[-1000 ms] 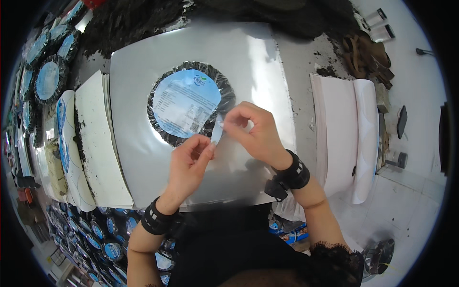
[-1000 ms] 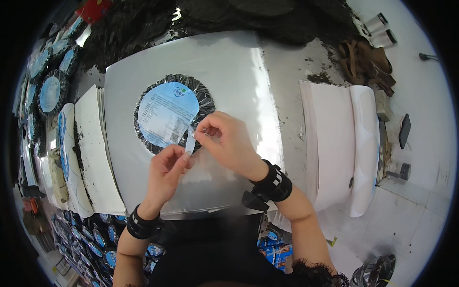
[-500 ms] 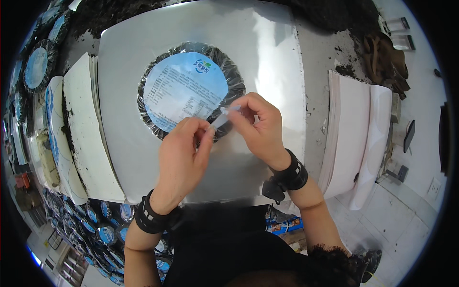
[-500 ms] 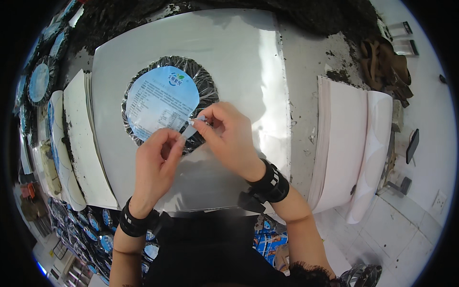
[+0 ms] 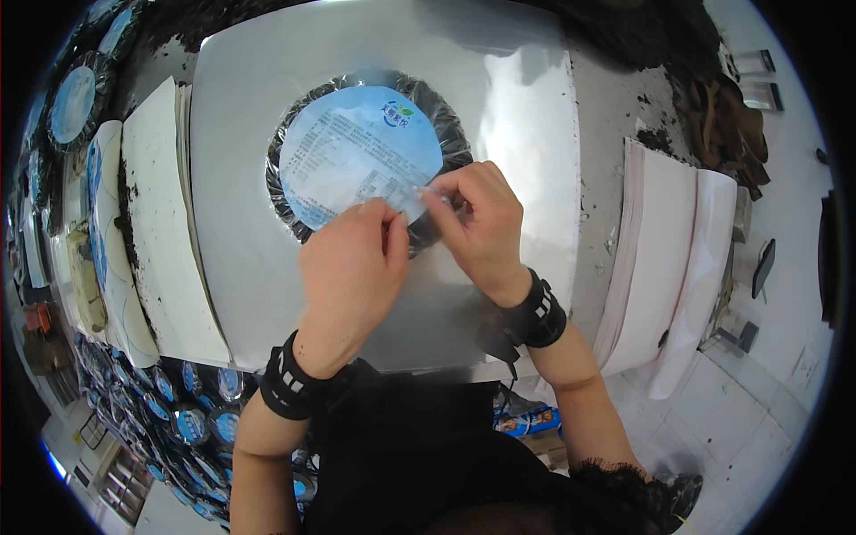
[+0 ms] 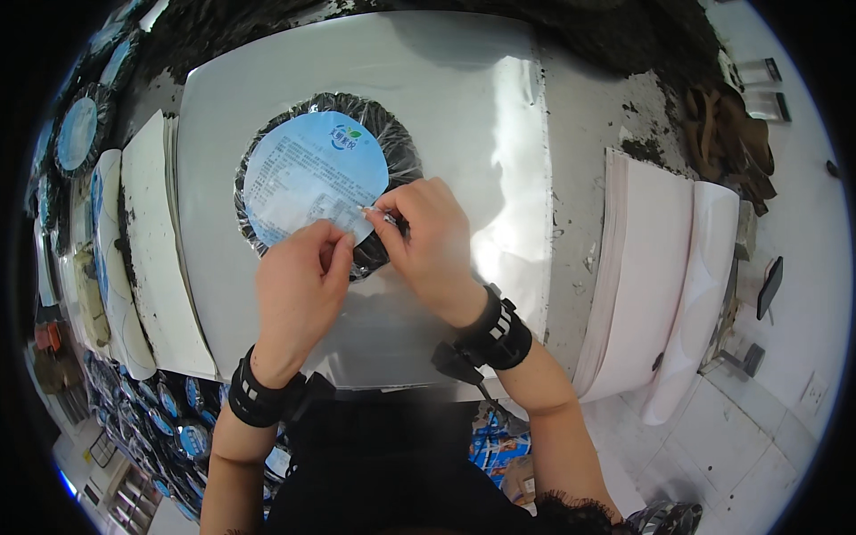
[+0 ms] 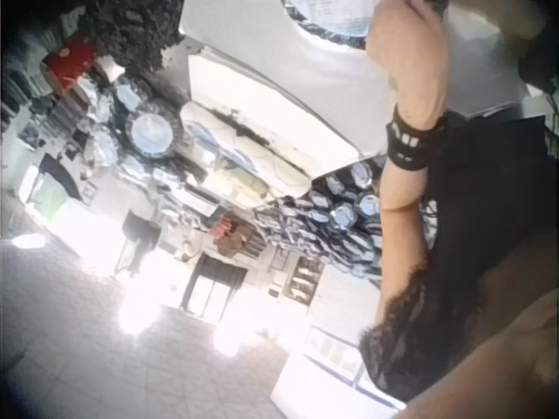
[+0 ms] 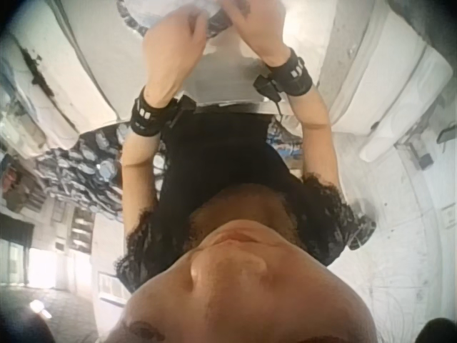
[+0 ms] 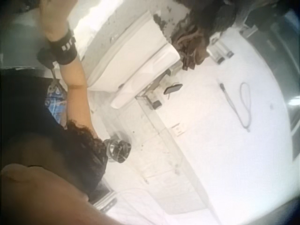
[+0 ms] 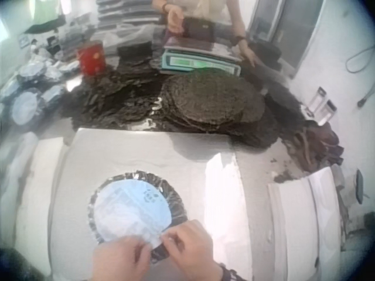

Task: The person repeatedly wraps dark compressed tea cakes in clear plastic film, then places a round paper label on top and smooths it down. The wrapped cakes are set aside on the table. The person handles the tea cakes, plastic film, and labels by hand throughout the clip.

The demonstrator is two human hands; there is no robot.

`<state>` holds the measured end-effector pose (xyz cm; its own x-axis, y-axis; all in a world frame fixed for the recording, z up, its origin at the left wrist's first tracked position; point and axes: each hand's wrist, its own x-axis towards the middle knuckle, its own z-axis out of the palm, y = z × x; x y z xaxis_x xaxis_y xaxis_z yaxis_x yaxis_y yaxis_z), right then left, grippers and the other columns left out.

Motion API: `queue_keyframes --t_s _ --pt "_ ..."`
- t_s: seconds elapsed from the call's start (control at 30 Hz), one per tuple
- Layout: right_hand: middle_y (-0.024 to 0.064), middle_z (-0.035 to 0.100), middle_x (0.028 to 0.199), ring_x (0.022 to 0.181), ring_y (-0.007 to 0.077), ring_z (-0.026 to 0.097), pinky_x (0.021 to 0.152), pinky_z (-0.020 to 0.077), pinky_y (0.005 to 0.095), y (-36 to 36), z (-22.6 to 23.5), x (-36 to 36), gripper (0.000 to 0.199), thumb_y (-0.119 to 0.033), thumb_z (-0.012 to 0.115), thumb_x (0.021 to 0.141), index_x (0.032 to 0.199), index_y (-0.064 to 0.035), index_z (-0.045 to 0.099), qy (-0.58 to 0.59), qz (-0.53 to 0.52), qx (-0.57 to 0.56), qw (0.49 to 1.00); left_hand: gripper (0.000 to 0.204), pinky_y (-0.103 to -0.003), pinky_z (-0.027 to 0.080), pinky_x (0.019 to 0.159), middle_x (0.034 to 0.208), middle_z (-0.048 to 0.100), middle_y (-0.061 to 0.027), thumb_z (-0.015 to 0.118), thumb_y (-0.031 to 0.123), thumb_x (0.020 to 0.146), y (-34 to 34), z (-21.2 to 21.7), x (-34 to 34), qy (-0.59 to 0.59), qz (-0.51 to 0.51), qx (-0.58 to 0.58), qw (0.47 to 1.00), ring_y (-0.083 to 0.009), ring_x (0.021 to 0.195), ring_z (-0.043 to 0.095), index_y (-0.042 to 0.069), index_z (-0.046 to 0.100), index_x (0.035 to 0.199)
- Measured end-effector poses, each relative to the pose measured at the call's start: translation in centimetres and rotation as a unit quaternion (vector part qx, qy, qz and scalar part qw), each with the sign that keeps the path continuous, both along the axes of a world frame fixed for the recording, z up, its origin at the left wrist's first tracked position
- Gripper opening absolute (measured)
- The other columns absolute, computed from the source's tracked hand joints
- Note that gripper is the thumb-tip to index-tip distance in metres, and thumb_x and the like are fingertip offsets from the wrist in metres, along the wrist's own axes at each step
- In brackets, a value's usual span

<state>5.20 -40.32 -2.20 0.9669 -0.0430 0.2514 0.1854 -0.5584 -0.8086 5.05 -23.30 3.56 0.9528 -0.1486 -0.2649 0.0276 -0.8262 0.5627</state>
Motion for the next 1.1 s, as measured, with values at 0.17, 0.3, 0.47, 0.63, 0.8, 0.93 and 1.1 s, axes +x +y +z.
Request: queue_keyframes --t_s 0.17,0.3,0.47,0.63,0.8,0.93,1.1 --pt "0.0055 0.061 0.079 0.072 0.0204 0.057 0.063 0.0465 0.0312 0.1 -1.1 0.2 0.014 -0.006 0.081 0.086 0.088 -0.0042 0.068 -0.044 0.000 -0.039 0.998 0.024 -0.045 0.050 0.062 0.071 0.068 -0.0141 0.071 0.025 0.096 -0.7 -1.3 0.0 -0.076 0.014 0.007 0.997 -0.0354 0.067 0.067 0.004 0.070 0.086" --pt "0.0061 0.060 0.077 0.072 0.0204 0.057 0.063 0.0471 0.0314 0.5 -1.4 -0.2 0.014 -0.007 0.080 0.086 0.086 -0.0029 0.066 -0.018 -0.027 -0.030 0.999 0.040 -0.046 0.049 0.059 0.067 0.067 -0.0157 0.076 0.040 0.093 0.5 -1.3 0.1 -0.088 -0.005 0.022 0.996 -0.0376 0.064 0.065 0.003 0.069 0.080" --pt "0.0078 0.061 0.090 0.074 0.0220 0.058 0.065 0.0496 0.0332 -0.1 -0.6 -0.2 0.047 -0.017 0.086 0.082 0.118 0.0007 0.062 0.006 -0.058 -0.019 0.998 0.061 -0.046 0.046 0.055 0.059 0.061 -0.0158 0.081 0.059 0.083 3.2 -1.1 -1.1 -0.058 0.075 0.124 0.988 -0.0379 0.058 0.062 0.003 0.063 0.066" --pt "0.0072 0.064 0.094 0.076 0.0188 0.061 0.070 0.0520 0.0338 -1.7 -0.7 1.6 0.066 -0.028 0.091 0.078 0.131 -0.0013 0.061 -0.017 -0.148 -0.130 0.980 0.046 -0.044 0.047 0.054 0.069 0.065 -0.0151 0.084 0.044 0.087 5.6 -1.4 -2.5 -0.151 0.078 -0.020 0.985 -0.0332 0.060 0.063 0.004 0.063 0.077" --pt "0.0069 0.072 0.085 0.078 0.0186 0.066 0.074 0.0535 0.0327 -3.4 0.8 2.6 0.031 -0.025 0.082 0.088 0.112 -0.0055 0.073 0.152 -0.063 0.086 0.983 0.033 -0.029 0.044 0.051 0.089 0.064 -0.0041 0.077 0.026 0.097 8.2 -4.8 0.3 -0.028 0.263 -0.347 0.900 -0.0113 0.065 0.060 0.003 0.058 0.111" --pt "0.0121 0.072 0.091 0.081 0.0241 0.069 0.079 0.0547 0.0347 -6.1 3.6 7.3 0.026 -0.024 0.067 0.097 0.107 -0.0013 0.071 0.100 -0.154 0.060 0.981 0.043 -0.027 0.051 0.067 0.102 0.070 -0.0058 0.081 0.017 0.093 12.5 -6.4 2.4 0.121 0.240 -0.447 0.853 -0.0123 0.082 0.065 -0.001 0.057 0.125" --pt "-0.0002 0.065 0.095 0.088 0.0151 0.062 0.081 0.0531 0.0315 -7.7 0.2 20.9 0.029 -0.024 0.081 0.094 0.103 -0.0056 0.061 0.066 -0.210 0.556 0.802 0.045 -0.029 0.050 0.078 0.111 0.066 -0.0091 0.077 0.018 0.095 24.0 2.2 5.7 -0.063 0.266 -0.255 0.928 -0.0130 0.096 0.061 -0.001 0.058 0.132"
